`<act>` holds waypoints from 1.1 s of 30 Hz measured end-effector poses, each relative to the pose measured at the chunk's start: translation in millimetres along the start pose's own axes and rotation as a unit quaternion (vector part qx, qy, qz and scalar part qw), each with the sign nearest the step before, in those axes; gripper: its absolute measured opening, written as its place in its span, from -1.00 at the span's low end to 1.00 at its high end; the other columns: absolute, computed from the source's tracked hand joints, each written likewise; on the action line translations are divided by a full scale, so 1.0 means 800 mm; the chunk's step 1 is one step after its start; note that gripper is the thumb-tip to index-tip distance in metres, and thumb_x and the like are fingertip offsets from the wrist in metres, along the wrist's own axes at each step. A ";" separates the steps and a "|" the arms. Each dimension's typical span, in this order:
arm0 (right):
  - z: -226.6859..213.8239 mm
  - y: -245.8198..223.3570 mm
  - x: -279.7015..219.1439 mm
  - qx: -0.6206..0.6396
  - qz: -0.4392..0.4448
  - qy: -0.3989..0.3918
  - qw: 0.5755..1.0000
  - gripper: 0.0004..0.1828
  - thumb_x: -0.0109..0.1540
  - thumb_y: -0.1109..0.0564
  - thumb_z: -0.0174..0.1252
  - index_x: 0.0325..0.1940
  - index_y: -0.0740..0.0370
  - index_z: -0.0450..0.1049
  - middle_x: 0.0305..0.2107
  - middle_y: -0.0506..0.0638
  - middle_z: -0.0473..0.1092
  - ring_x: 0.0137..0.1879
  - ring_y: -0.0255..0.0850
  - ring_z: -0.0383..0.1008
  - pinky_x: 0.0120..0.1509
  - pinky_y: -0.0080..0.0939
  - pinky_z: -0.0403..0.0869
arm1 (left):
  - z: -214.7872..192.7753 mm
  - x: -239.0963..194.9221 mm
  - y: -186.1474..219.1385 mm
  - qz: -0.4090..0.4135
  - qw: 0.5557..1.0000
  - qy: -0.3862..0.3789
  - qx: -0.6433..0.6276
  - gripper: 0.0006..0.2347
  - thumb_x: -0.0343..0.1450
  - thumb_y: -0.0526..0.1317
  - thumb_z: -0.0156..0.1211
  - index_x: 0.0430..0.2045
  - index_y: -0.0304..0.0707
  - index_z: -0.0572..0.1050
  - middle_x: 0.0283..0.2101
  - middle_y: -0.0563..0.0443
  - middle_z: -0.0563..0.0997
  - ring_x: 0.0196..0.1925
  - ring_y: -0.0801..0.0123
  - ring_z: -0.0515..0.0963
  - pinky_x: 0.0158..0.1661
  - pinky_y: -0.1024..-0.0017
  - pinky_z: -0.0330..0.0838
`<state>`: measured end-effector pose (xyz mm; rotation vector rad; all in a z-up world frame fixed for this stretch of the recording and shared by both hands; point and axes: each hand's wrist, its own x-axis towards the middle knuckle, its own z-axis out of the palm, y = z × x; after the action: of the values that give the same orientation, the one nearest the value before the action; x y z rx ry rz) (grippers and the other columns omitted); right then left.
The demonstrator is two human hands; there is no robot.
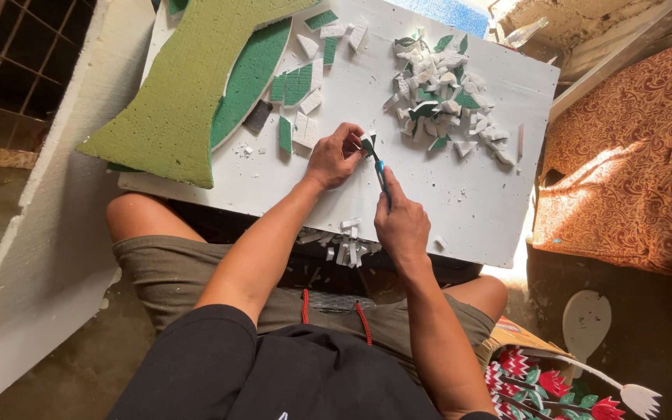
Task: Cutting small pieces of green and white foam using a utility knife on a white board.
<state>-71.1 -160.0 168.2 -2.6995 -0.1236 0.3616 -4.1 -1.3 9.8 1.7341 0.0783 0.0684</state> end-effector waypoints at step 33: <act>-0.008 -0.015 0.001 0.001 0.024 -0.065 0.998 -0.42 0.34 0.01 -0.13 0.49 -0.11 0.22 -0.39 0.51 0.50 -0.17 0.45 0.57 -0.07 0.35 0.49 | 0.010 0.002 -0.016 0.014 0.999 0.042 0.025 -0.72 0.40 -0.27 0.38 -0.09 -0.08 0.42 -0.30 -0.06 0.69 -0.23 0.16 0.71 -0.16 0.27 0.69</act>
<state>-69.2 -151.9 178.7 -2.6802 -0.0949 0.5529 -2.3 -6.8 -3.9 1.7828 0.1186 0.1608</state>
